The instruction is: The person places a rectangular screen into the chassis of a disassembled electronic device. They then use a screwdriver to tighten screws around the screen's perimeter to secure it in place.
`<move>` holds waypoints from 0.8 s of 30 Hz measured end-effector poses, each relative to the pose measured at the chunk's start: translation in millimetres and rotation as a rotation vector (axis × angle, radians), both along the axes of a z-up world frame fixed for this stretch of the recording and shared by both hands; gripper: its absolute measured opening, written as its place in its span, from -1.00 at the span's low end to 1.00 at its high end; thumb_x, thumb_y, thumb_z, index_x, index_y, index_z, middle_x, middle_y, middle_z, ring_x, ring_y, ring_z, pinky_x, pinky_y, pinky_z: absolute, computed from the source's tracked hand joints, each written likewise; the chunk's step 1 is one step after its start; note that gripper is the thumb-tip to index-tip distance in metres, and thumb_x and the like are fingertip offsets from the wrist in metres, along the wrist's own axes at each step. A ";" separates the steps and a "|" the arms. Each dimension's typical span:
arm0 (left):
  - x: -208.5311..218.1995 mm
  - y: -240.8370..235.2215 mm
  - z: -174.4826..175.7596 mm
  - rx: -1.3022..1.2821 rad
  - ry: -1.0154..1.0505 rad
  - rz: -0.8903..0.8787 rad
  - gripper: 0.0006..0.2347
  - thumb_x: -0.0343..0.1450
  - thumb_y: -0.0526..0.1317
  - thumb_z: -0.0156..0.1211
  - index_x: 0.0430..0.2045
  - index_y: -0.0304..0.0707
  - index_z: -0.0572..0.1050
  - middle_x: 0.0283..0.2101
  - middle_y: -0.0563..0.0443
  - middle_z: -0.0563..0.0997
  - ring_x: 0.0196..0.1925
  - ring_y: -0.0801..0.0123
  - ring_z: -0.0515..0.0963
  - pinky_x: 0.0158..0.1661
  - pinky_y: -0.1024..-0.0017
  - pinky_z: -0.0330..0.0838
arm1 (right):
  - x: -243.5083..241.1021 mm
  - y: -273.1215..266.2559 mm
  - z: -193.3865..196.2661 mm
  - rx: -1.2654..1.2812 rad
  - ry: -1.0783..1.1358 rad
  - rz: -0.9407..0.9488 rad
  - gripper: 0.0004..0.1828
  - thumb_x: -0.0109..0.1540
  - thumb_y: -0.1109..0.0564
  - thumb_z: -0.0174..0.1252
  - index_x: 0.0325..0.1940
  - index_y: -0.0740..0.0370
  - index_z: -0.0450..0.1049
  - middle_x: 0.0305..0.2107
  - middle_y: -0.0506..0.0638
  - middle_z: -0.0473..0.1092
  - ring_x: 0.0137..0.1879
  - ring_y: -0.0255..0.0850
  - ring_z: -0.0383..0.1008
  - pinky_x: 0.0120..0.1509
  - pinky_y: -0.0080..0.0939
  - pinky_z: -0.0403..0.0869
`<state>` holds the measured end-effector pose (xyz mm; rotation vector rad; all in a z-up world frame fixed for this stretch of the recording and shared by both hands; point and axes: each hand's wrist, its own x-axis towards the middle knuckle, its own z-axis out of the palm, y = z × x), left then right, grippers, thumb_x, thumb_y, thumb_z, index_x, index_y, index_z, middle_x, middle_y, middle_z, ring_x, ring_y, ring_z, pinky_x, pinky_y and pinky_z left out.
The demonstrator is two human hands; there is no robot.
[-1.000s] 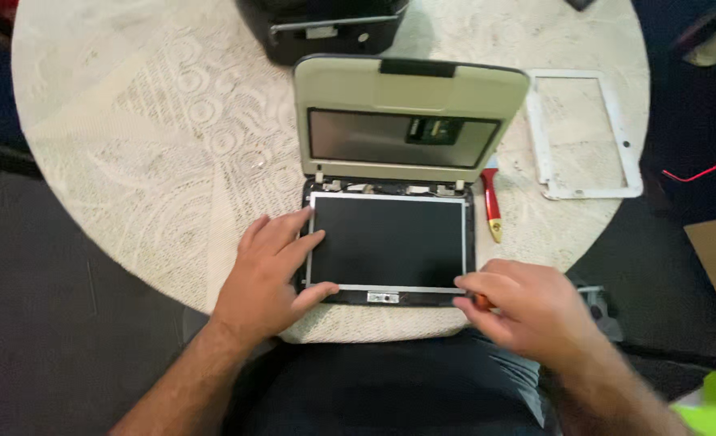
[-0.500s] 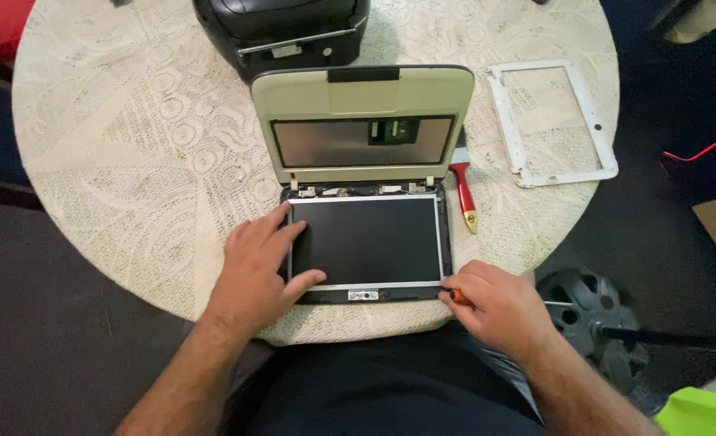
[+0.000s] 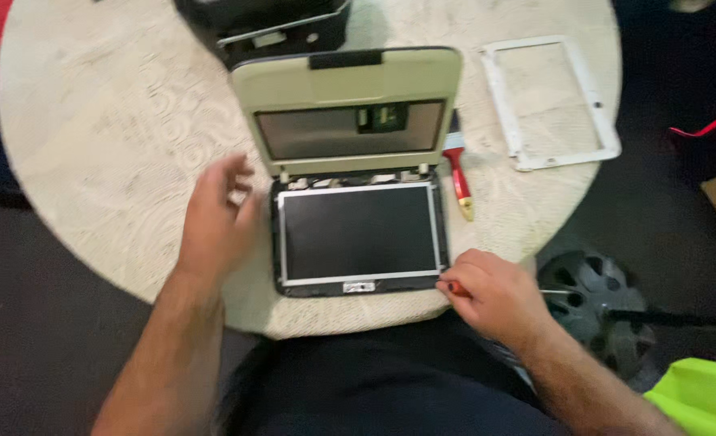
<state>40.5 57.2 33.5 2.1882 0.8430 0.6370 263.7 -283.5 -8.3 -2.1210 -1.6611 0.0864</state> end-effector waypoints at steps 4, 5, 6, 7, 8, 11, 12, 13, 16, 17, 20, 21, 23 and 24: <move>12.1 16.8 26.5 0.045 0.099 -0.018 -0.43 0.39 -0.42 0.25 0.33 -0.41 0.21 0.03 -0.25 0.56 0.02 -0.02 0.59 -0.01 0.13 0.49 | -2.3 0.8 2.2 -0.006 -0.055 -0.022 -0.90 0.23 -0.08 0.22 -0.32 -0.12 0.51 -0.37 -0.19 0.42 -0.19 -0.20 0.56 -0.10 -0.23 0.53; 14.0 25.5 20.5 0.126 0.149 -0.093 -0.38 0.32 -0.36 0.34 0.34 -0.27 0.26 0.02 -0.15 0.60 0.05 -0.03 0.56 0.06 0.04 0.41 | -0.8 0.5 0.7 -0.030 -0.057 -0.020 -0.90 0.22 -0.07 0.22 -0.31 -0.11 0.51 -0.36 -0.19 0.44 -0.19 -0.19 0.57 -0.10 -0.22 0.53; 17.1 34.5 14.7 0.206 0.200 -0.171 -0.32 0.26 -0.31 0.43 0.34 -0.14 0.30 0.02 -0.05 0.64 0.09 -0.04 0.53 0.14 -0.05 0.32 | 0.9 -0.3 -0.6 -0.053 -0.059 -0.021 -0.90 0.22 -0.07 0.22 -0.30 -0.09 0.52 -0.35 -0.18 0.45 -0.19 -0.18 0.57 -0.10 -0.21 0.53; 19.7 29.9 21.6 0.203 0.200 -0.165 -0.32 0.26 -0.31 0.43 0.34 -0.14 0.30 0.02 -0.05 0.64 0.09 -0.04 0.53 0.14 -0.05 0.32 | 0.8 0.8 1.3 -0.055 -0.060 -0.015 -0.90 0.22 -0.07 0.22 -0.30 -0.09 0.52 -0.35 -0.18 0.45 -0.19 -0.18 0.57 -0.10 -0.21 0.53; 22.7 25.4 28.1 0.093 0.315 -0.122 -0.33 0.30 -0.26 0.42 0.37 -0.06 0.29 0.09 -0.03 0.57 0.17 0.02 0.47 0.18 -0.04 0.33 | -0.2 1.2 3.0 -0.049 -0.025 -0.026 -0.92 0.21 -0.05 0.24 -0.33 -0.09 0.54 -0.38 -0.20 0.46 -0.22 -0.20 0.58 -0.12 -0.22 0.53; 27.0 22.5 29.0 -0.005 0.404 -0.099 -0.40 0.36 -0.18 0.38 0.34 -0.09 0.31 0.14 -0.06 0.50 0.24 0.09 0.37 0.25 0.01 0.22 | -0.8 5.3 9.4 -0.045 0.007 -0.009 -0.88 0.21 -0.04 0.25 -0.36 -0.03 0.56 -0.44 -0.17 0.46 -0.29 -0.20 0.54 -0.21 -0.23 0.45; 27.2 22.7 25.8 0.009 0.377 -0.120 -0.46 0.39 -0.15 0.34 0.29 -0.20 0.35 0.13 -0.12 0.50 0.22 0.09 0.34 0.30 0.05 0.09 | -0.7 6.7 12.0 -0.043 0.001 0.019 -0.82 0.22 -0.06 0.24 -0.38 0.02 0.56 -0.49 -0.13 0.45 -0.32 -0.19 0.49 -0.28 -0.22 0.37; 27.8 22.8 26.7 0.003 0.379 -0.119 -0.46 0.39 -0.15 0.34 0.29 -0.20 0.35 0.13 -0.12 0.50 0.22 0.09 0.34 0.30 0.05 0.09 | -1.0 6.6 12.7 -0.049 0.004 0.021 -0.82 0.22 -0.06 0.24 -0.38 0.02 0.56 -0.49 -0.13 0.45 -0.32 -0.19 0.49 -0.28 -0.22 0.37; 29.2 19.0 34.7 -0.069 0.345 -0.101 -0.60 0.38 -0.30 0.18 0.16 -0.14 0.43 0.05 -0.09 0.49 0.17 0.07 0.30 0.21 0.15 0.17 | -1.5 6.5 14.1 -0.022 -0.006 0.028 -0.81 0.24 -0.06 0.22 -0.37 0.03 0.55 -0.45 -0.15 0.46 -0.31 -0.23 0.50 -0.29 -0.28 0.38; 30.9 15.8 41.2 -0.169 0.363 -0.069 -0.55 0.40 -0.25 0.17 0.24 -0.15 0.37 0.16 -0.10 0.45 0.28 0.07 0.23 0.29 0.06 0.12 | -1.5 6.6 14.4 -0.017 -0.016 0.025 -0.82 0.24 -0.05 0.22 -0.39 0.02 0.54 -0.46 -0.16 0.46 -0.32 -0.24 0.49 -0.31 -0.29 0.37; 30.6 23.1 21.5 -0.148 0.369 -0.055 -0.50 0.40 -0.18 0.25 0.28 -0.15 0.34 0.19 -0.12 0.44 0.30 0.03 0.21 0.28 0.03 0.14 | 0.9 4.4 9.2 -0.040 -0.021 0.007 -0.82 0.23 -0.07 0.22 -0.41 -0.02 0.54 -0.49 -0.19 0.44 -0.35 -0.26 0.47 -0.35 -0.28 0.34; 29.4 27.7 8.2 -0.028 0.359 -0.076 -0.51 0.39 -0.15 0.33 0.23 -0.13 0.38 0.11 -0.12 0.47 0.20 -0.02 0.27 0.20 0.08 0.20 | 1.9 2.6 6.6 -0.069 -0.015 -0.012 -0.83 0.22 -0.09 0.22 -0.41 -0.07 0.53 -0.51 -0.22 0.41 -0.37 -0.26 0.46 -0.36 -0.26 0.33; 28.9 36.1 -7.5 0.064 0.315 -0.107 -0.51 0.35 -0.14 0.38 0.18 -0.19 0.41 0.07 -0.15 0.51 0.15 0.01 0.35 0.20 0.11 0.16 | 3.2 3.2 6.5 -0.067 0.002 0.010 -0.83 0.22 -0.08 0.24 -0.40 -0.04 0.53 -0.51 -0.19 0.42 -0.37 -0.23 0.46 -0.33 -0.24 0.34; 29.0 40.5 -15.0 0.161 0.269 -0.140 -0.51 0.32 -0.12 0.43 0.12 -0.26 0.44 0.02 -0.17 0.55 0.11 0.05 0.43 0.19 0.13 0.11 | 4.1 3.6 6.4 -0.061 0.018 0.029 -0.83 0.21 -0.07 0.25 -0.39 -0.01 0.52 -0.50 -0.15 0.42 -0.37 -0.20 0.46 -0.30 -0.22 0.35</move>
